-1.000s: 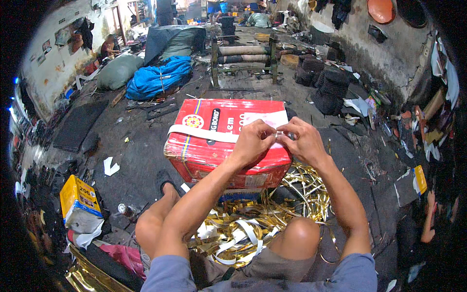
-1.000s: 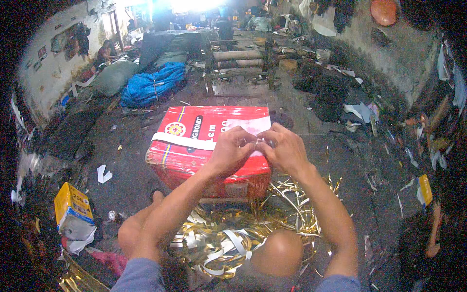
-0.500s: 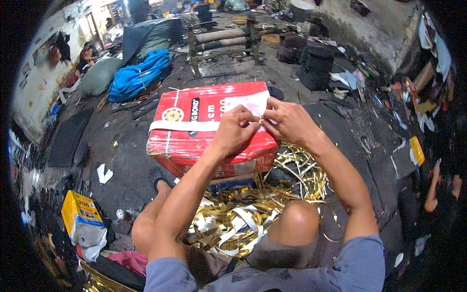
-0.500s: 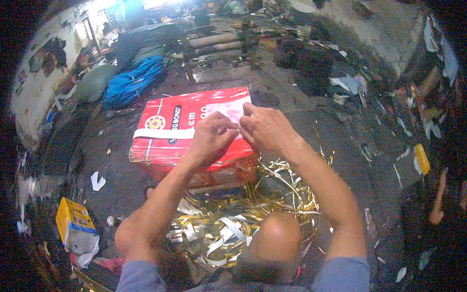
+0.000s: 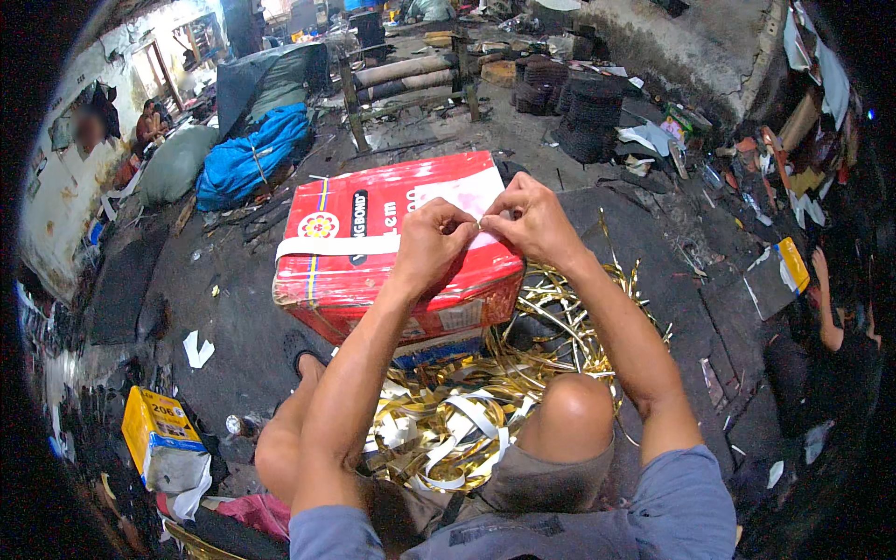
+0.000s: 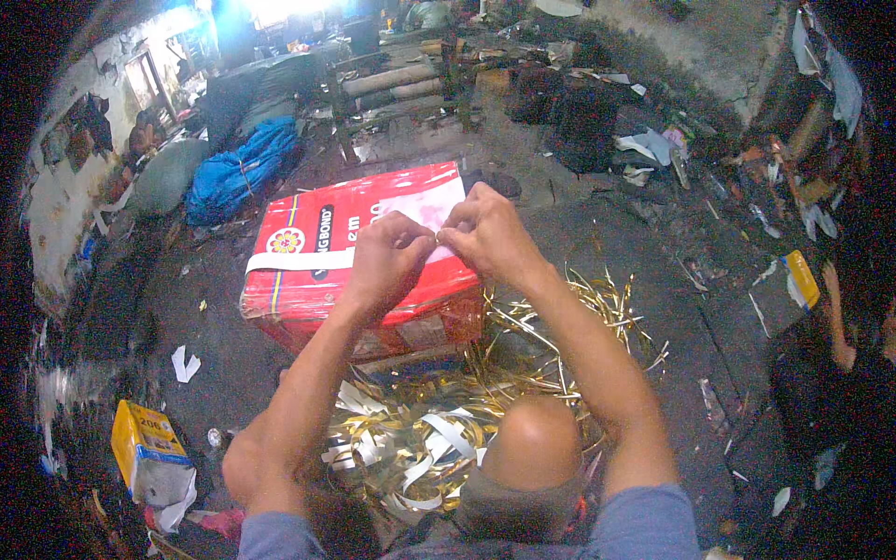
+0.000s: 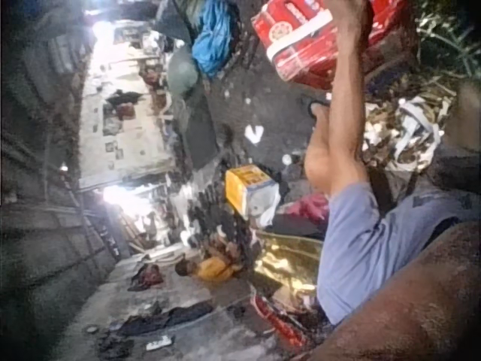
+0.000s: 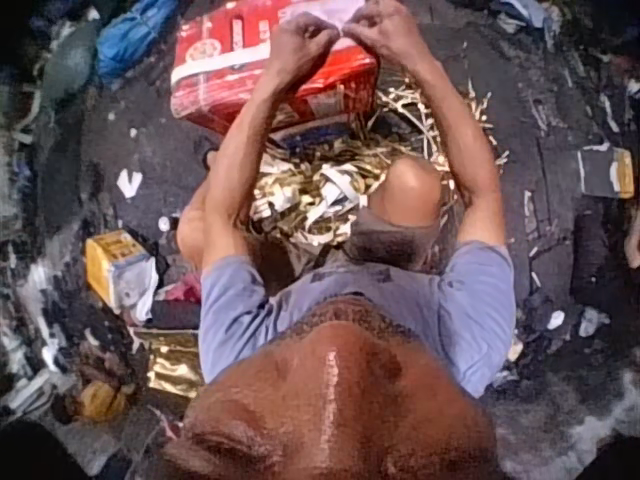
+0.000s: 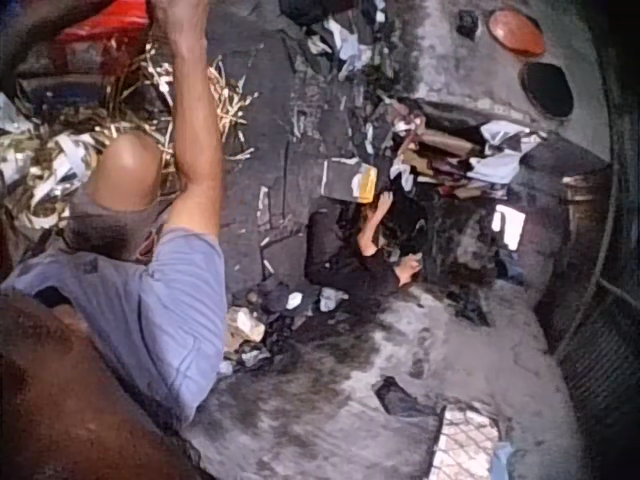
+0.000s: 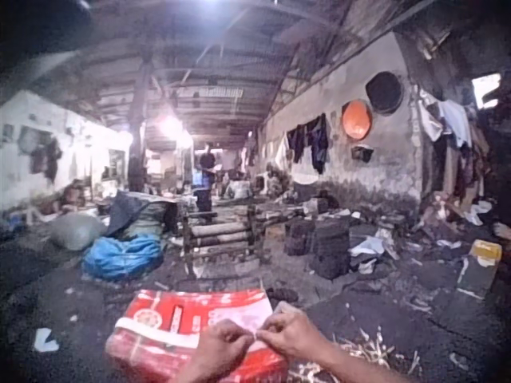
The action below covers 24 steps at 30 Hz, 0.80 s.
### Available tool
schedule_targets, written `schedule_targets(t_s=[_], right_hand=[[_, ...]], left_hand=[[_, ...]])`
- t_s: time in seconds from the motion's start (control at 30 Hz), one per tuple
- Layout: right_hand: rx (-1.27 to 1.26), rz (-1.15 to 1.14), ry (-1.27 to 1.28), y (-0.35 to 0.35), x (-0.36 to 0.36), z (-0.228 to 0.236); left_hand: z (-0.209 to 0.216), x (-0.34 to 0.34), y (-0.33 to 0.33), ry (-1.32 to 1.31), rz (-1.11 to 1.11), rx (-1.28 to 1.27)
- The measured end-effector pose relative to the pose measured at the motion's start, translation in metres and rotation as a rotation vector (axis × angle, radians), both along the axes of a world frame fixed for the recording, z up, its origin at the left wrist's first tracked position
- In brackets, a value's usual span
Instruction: The person wraps a red rectangular box with a white ribbon, repeatedly folding and tucking the ribbon ends around the box while seated on the floor. The person adjusts the ribbon to secure it and smooths the surface of the box.
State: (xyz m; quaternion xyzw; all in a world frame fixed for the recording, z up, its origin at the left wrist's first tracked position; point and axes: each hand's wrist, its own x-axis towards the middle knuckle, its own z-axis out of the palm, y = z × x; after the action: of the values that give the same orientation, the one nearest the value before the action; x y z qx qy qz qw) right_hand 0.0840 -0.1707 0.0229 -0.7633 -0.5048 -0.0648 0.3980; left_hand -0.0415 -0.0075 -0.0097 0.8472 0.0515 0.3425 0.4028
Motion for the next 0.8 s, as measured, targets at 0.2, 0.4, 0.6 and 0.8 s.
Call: schedule_targets(t_s=[0.2, 0.4, 0.6, 0.8], right_hand=[[0.042, 0.009, 0.463, 0.012, 0.009, -0.017], [0.250, -0.110, 0.557, 0.018, 0.002, -0.029], [0.159, -0.142, 0.520, 0.002, 0.020, -0.050], [0.391, 0.080, 1.191, 0.000, -0.004, -0.035]], left_hand=[[0.019, 0.005, 0.000, 0.132, 0.043, -0.009], [0.019, 0.022, 0.026, 0.215, -0.094, 0.065], [0.017, 0.038, -0.006, 0.038, -0.142, -0.072], [0.007, 0.036, -0.008, -0.011, -0.204, -0.105]])
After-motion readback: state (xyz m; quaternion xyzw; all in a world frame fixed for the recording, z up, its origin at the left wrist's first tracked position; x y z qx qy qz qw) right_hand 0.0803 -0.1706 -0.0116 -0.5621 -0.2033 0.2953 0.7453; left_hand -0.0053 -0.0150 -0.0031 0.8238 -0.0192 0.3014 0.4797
